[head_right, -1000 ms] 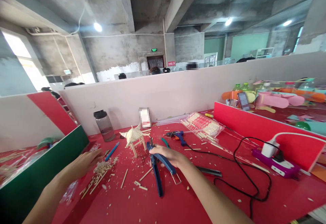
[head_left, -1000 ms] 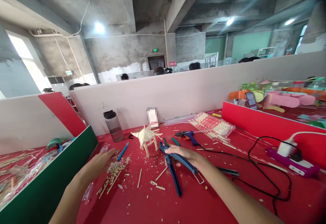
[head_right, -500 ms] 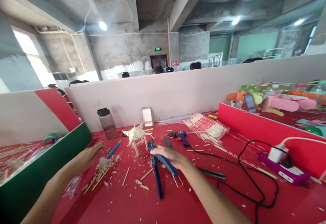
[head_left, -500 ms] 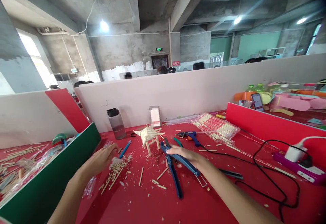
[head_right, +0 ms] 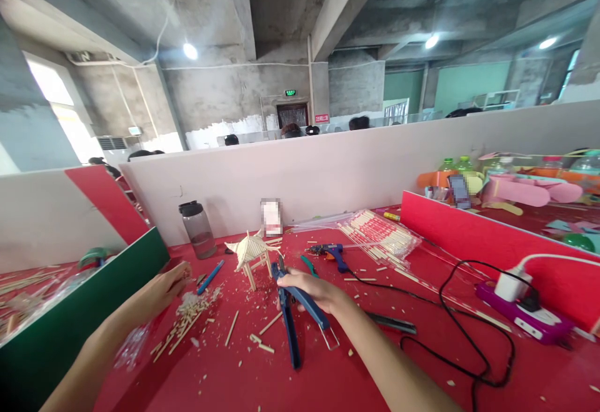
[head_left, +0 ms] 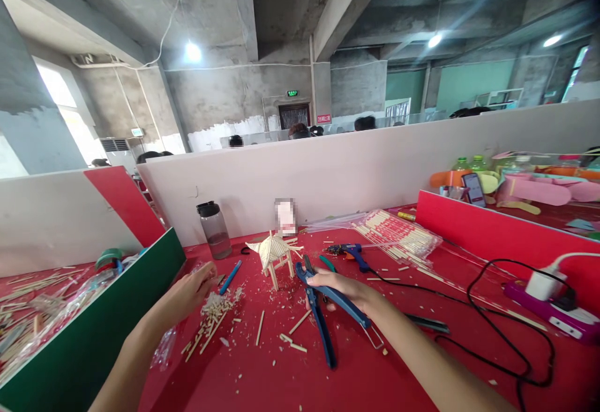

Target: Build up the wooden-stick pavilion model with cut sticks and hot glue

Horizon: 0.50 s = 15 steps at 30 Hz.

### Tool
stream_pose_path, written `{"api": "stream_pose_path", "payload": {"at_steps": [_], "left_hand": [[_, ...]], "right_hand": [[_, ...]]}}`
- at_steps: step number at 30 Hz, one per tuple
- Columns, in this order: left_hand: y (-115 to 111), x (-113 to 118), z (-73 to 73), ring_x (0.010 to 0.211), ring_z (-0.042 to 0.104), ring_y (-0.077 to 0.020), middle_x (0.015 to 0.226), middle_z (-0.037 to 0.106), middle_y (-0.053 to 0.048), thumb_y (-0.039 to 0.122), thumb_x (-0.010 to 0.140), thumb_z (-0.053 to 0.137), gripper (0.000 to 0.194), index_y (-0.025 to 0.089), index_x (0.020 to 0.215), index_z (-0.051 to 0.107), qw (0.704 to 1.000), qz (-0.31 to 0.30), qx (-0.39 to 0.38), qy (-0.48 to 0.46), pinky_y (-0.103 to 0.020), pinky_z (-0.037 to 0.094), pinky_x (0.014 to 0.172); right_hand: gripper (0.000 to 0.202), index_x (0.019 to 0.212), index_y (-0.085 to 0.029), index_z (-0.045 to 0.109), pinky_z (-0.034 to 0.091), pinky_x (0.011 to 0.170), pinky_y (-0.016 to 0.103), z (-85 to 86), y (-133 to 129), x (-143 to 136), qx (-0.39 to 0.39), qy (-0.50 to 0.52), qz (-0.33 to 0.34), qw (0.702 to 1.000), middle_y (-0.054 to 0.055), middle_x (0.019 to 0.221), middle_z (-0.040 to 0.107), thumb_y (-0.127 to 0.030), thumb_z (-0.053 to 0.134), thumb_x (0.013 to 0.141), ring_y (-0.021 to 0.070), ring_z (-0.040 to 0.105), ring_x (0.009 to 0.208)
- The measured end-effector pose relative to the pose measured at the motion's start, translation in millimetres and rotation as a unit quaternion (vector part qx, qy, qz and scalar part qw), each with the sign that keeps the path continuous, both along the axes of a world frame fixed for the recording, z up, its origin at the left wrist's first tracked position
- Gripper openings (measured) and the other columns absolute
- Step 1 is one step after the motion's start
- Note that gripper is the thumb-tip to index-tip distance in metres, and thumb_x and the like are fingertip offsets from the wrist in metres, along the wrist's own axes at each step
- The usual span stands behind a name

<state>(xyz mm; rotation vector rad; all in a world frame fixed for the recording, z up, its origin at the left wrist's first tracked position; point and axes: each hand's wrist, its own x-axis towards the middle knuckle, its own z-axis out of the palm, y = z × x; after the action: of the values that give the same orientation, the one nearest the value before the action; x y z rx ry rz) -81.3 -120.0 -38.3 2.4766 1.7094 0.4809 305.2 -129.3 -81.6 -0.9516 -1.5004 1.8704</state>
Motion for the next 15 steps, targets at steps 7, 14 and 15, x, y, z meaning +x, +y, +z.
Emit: {"api": "stream_pose_path", "payload": {"at_steps": [7,14,15], "left_hand": [[0,2,0.4,0.097,0.068,-0.0279,0.108,0.073,-0.011,0.049,0.098,0.034,0.039,0.022,0.102,0.06,0.999,-0.004,-0.032,-0.002,-0.032,0.048,0.079],[3,1,-7.2,0.093,0.065,-0.0229,0.103,0.071,-0.009,0.041,0.099,0.03,0.039,0.021,0.105,0.062,0.997,-0.048,-0.046,-0.039,-0.033,0.051,0.086],[1,2,-6.6,0.091,0.065,-0.0219,0.102,0.071,-0.008,0.042,0.099,0.031,0.038,0.022,0.105,0.063,0.997,-0.053,-0.042,-0.036,-0.031,0.052,0.084]], "right_hand": [[0.042,0.108,-0.022,0.056,0.031,0.048,0.022,10.7,-8,0,0.006,-0.009,-0.026,1.0,0.004,0.078,0.072,-0.05,0.066,0.078,0.021,0.065,0.072],[0.039,0.102,-0.016,0.071,0.044,0.084,0.033,13.5,-8,0,0.147,-0.019,-0.036,0.988,0.005,0.087,0.069,-0.049,0.069,0.082,0.0218,0.062,0.088],[0.04,0.104,-0.017,0.072,0.044,0.088,0.034,12.8,-7,0,0.168,-0.014,-0.036,0.985,0.005,0.087,0.067,-0.051,0.069,0.083,0.0219,0.061,0.089]]}}
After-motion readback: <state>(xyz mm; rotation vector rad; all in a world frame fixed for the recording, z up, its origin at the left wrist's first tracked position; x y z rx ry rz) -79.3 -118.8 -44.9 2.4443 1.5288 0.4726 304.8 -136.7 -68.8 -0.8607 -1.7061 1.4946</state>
